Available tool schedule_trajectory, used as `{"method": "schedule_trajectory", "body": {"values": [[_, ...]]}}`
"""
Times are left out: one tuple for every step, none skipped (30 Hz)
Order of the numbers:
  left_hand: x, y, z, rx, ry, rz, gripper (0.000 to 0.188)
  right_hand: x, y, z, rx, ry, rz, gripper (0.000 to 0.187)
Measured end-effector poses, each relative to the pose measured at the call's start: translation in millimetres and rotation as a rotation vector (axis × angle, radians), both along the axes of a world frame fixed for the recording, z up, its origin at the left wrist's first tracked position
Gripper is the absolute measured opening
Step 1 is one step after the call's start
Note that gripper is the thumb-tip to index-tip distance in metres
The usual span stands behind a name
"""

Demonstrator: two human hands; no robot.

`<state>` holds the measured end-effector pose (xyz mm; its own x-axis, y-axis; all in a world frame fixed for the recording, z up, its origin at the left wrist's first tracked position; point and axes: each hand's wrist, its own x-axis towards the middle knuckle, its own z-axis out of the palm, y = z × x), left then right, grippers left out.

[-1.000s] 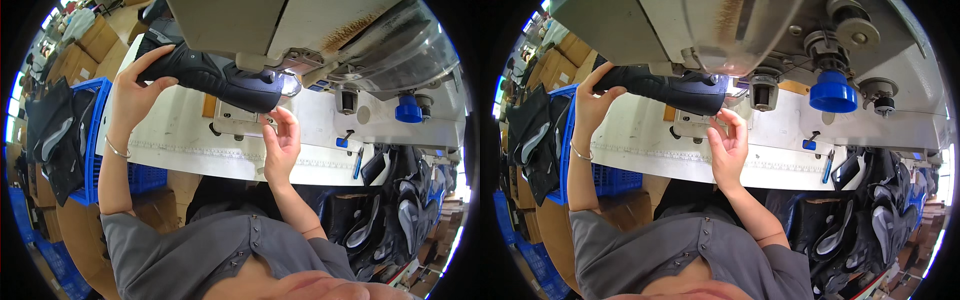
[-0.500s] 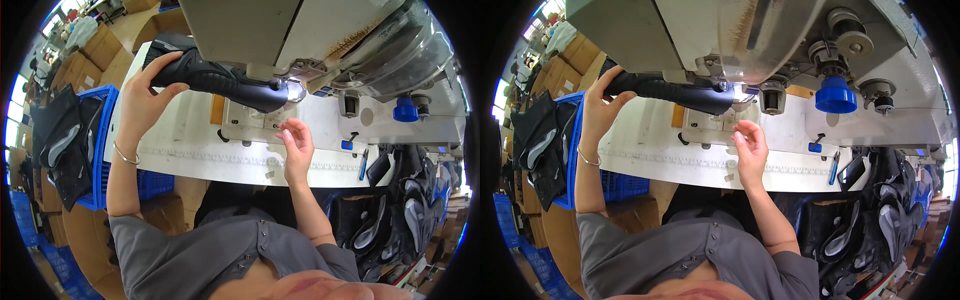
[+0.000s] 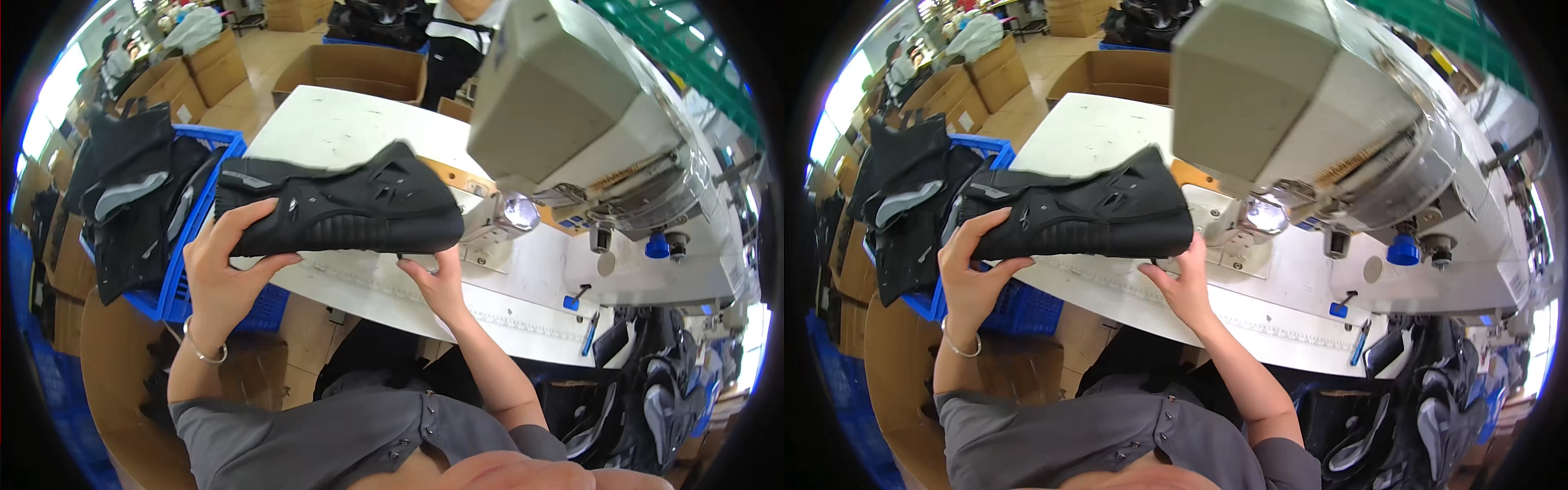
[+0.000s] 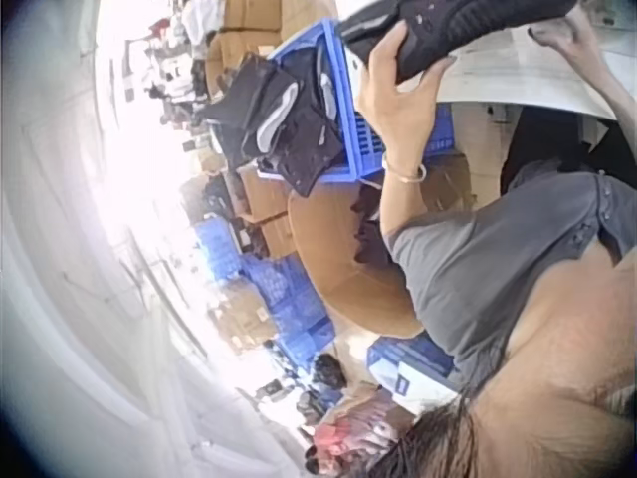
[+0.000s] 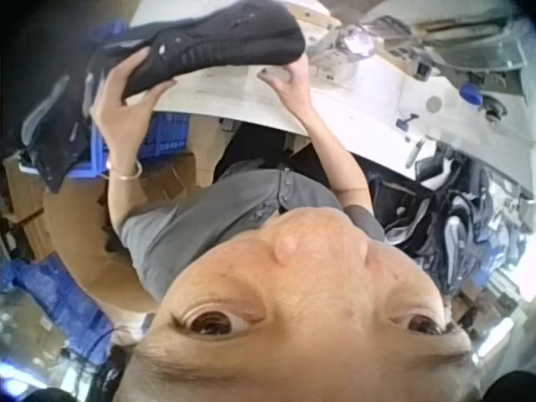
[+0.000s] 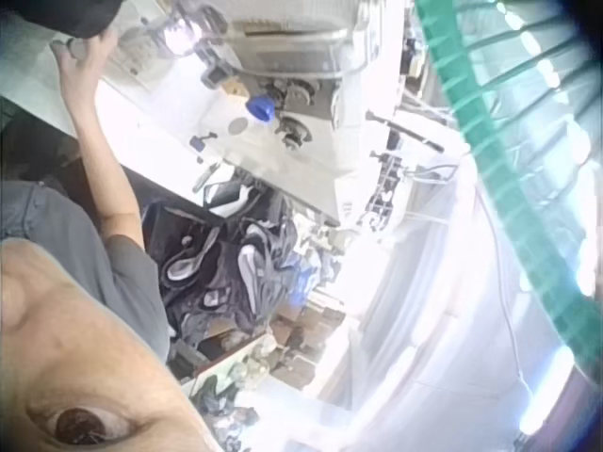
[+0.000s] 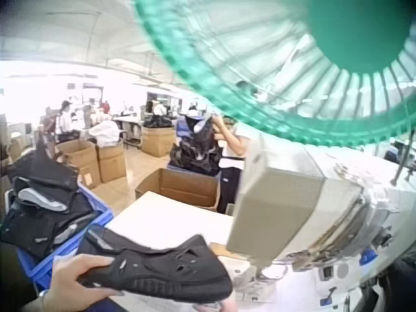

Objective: The person stitches a boot upper using a sewing machine, rotating and guiding the material along the needle. Afterwards, the person flattens, folds, and aligns the boot components on the table by hand.

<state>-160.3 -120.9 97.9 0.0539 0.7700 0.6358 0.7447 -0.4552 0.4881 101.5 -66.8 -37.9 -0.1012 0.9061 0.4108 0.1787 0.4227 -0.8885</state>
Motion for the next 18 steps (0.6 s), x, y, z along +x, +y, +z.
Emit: {"method": "schedule_trajectory", "body": {"values": [[-10.0,-8.7,6.0,0.008,-0.005,0.021,0.053,-12.4,5.7,10.6,0.051,-0.112,0.067,0.033],[-19.7,-16.2,13.9,-0.051,-0.035,0.067,0.051,-22.2,6.5,23.8,0.049,-0.060,0.100,0.025],[-30.0,-21.8,24.0,-0.128,-0.052,0.115,0.048,-26.5,4.8,39.6,0.065,-0.059,0.113,0.025],[-47.9,-23.3,40.0,-0.233,-0.063,0.082,0.042,-26.3,1.4,57.8,0.166,-0.173,0.167,0.022],[-66.3,-32.5,58.7,-0.650,-0.373,0.102,0.037,-26.0,-4.6,75.4,0.284,-0.261,0.205,0.023],[-84.9,-28.9,77.2,-0.869,-0.263,0.109,0.037,-25.6,-12.2,92.0,0.346,-0.288,0.249,0.032],[-97.4,-24.6,89.6,-1.146,-0.127,0.177,0.037,-24.7,-19.7,106.7,0.375,-0.250,0.256,0.032],[-100.0,-20.8,89.1,-0.950,-0.149,0.101,0.037,-23.2,-25.7,119.8,0.268,-0.347,0.353,0.033],[-98.5,-14.1,85.9,-0.834,-0.107,0.134,0.036,-22.8,-30.6,129.6,0.156,-0.440,0.447,0.034],[-94.6,-5.3,81.8,-0.620,0.075,-0.060,0.044,-23.1,-31.7,135.8,0.015,-0.491,0.530,0.031],[-79.2,4.9,64.7,-0.574,-0.020,-0.261,0.049,-23.4,-33.2,138.8,0.015,-0.486,0.525,0.031],[-63.6,22.7,50.5,-0.474,0.091,-0.566,0.046,-23.0,-34.4,138.6,-0.050,-0.499,0.605,0.031],[-41.0,41.3,30.5,-0.495,0.044,-0.834,0.043,-20.9,-35.2,136.3,-0.141,-0.547,0.675,0.031],[-19.2,57.0,12.6,-0.708,-0.053,-1.014,0.045,-16.9,-36.0,132.4,-0.224,-0.583,0.671,0.032],[-0.6,69.8,-3.3,-0.915,-0.186,-1.140,0.048,-10.9,-37.2,127.3,-0.180,-0.528,0.688,0.032],[17.4,85.0,-17.0,-0.908,-0.223,-1.250,0.051,-2.9,-39.5,121.6,-0.187,-0.417,0.621,0.030],[31.7,99.0,-27.4,-1.000,-0.302,-1.251,0.057,7.0,-41.7,115.6,-0.271,-0.347,0.539,0.029],[48.3,114.8,-36.2,-0.958,-0.304,-1.283,0.060,22.3,-43.0,112.1,-0.227,-0.330,0.485,0.027]]}}
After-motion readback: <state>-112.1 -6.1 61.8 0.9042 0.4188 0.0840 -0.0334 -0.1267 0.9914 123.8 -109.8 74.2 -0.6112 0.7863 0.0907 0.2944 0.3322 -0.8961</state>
